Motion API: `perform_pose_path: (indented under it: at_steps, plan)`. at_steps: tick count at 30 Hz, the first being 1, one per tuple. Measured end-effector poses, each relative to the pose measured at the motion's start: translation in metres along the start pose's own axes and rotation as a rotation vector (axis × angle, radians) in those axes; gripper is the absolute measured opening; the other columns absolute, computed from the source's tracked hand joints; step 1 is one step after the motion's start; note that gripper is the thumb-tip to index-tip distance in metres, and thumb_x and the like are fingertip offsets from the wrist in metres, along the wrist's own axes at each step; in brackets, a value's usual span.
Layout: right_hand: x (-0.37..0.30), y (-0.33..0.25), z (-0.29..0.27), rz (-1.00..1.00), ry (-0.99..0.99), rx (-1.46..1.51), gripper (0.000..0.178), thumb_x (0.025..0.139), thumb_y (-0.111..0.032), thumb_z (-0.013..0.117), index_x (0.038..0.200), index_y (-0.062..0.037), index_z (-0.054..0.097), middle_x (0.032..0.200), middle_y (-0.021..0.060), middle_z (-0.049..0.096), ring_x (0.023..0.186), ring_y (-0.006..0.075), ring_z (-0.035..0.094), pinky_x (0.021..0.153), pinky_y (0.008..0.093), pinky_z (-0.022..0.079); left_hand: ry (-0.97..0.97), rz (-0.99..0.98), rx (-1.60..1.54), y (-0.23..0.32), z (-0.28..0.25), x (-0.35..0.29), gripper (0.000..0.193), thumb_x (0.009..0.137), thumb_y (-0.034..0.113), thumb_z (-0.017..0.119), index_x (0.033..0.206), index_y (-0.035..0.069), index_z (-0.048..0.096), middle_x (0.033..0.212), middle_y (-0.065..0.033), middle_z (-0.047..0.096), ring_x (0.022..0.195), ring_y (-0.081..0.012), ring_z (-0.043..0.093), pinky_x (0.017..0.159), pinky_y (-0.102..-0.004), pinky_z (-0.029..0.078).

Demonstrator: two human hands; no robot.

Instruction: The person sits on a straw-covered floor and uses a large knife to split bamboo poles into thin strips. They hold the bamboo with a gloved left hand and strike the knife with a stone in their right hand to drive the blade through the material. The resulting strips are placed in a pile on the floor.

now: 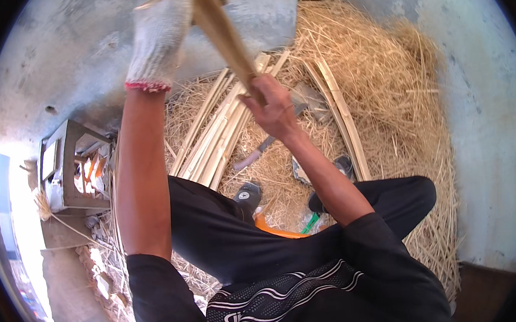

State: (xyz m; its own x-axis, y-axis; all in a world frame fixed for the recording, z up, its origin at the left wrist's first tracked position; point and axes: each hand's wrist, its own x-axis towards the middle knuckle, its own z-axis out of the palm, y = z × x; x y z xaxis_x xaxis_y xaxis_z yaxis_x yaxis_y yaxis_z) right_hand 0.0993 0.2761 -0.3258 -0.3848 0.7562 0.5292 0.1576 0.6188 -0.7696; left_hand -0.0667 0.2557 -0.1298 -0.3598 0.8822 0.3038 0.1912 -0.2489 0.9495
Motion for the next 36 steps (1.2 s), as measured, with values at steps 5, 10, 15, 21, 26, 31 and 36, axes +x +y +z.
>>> perform_pose_path:
  at_steps: [5,10,15,21,26,31,36]
  plan:
    - [-0.079,0.104,0.016,0.3,0.317,0.004,0.059,0.09,-0.045,0.069,0.127,-0.0035,0.048,0.126,0.0227,0.057,0.12,0.0366,0.054,0.098,0.0503,0.045,0.218,0.045,-0.142,-0.007,-0.009,0.021,0.059,0.09,0.051,0.07,0.117,0.0,0.059,0.095,-0.0185,0.07,0.082,-0.0266,0.072,0.072,-0.04,0.063]
    - [-0.26,0.221,0.01,0.812,-0.377,-0.758,0.112,0.067,-0.049,0.087,0.154,-0.0106,0.028,0.145,0.0294,0.042,0.135,0.044,0.041,0.109,0.0552,0.036,0.233,0.125,-0.131,0.001,-0.033,0.008,0.06,0.089,0.053,0.071,0.112,0.0,0.059,0.086,-0.015,0.067,0.072,-0.0237,0.071,0.066,-0.0366,0.062]
    - [-0.257,0.196,0.01,0.921,-0.49,-0.818,0.118,0.061,-0.043,0.091,0.155,-0.017,0.025,0.146,0.0244,0.041,0.136,0.0417,0.041,0.111,0.0551,0.034,0.318,0.092,-0.085,-0.027,-0.073,0.03,0.061,0.094,0.055,0.063,0.119,-0.001,0.057,0.096,-0.0152,0.068,0.084,-0.0292,0.07,0.075,-0.0425,0.063]
    - [-0.249,0.189,0.013,1.018,-0.146,-1.142,0.095,0.074,-0.043,0.08,0.151,-0.0123,0.035,0.149,0.0255,0.037,0.135,0.0439,0.04,0.108,0.0579,0.033,0.431,0.234,-0.223,-0.012,-0.067,0.024,0.059,0.098,0.051,0.056,0.127,0.0,0.049,0.113,-0.0162,0.062,0.098,-0.0317,0.067,0.084,-0.0463,0.062]
    - [-0.217,0.184,0.087,0.952,-0.37,-0.487,0.055,0.087,-0.048,0.066,0.107,0.0038,0.069,0.104,0.0266,0.07,0.1,0.041,0.068,0.09,0.0497,0.051,0.519,0.301,-0.184,0.001,-0.069,0.008,0.059,0.101,0.05,0.05,0.134,0.002,0.042,0.121,-0.0176,0.056,0.105,-0.0327,0.064,0.089,-0.0486,0.06]
    - [-0.205,0.224,0.184,1.151,-0.254,-0.181,0.058,0.089,-0.052,0.062,0.112,0.0004,0.069,0.107,0.027,0.069,0.106,0.0421,0.066,0.093,0.0489,0.051,0.518,0.36,-0.121,0.008,-0.076,0.005,0.066,0.103,0.053,0.044,0.147,0.007,0.028,0.129,-0.0174,0.048,0.114,-0.033,0.059,0.094,-0.0479,0.058]
    - [-0.209,0.232,0.205,1.23,-0.324,-0.525,0.053,0.088,-0.054,0.062,0.107,-0.007,0.073,0.107,0.0201,0.072,0.102,0.0343,0.07,0.087,0.0461,0.055,0.614,0.271,-0.07,0.001,-0.06,-0.007,0.083,0.098,0.063,0.048,0.153,0.007,0.023,0.126,-0.0156,0.047,0.117,-0.0289,0.054,0.099,-0.0433,0.052]
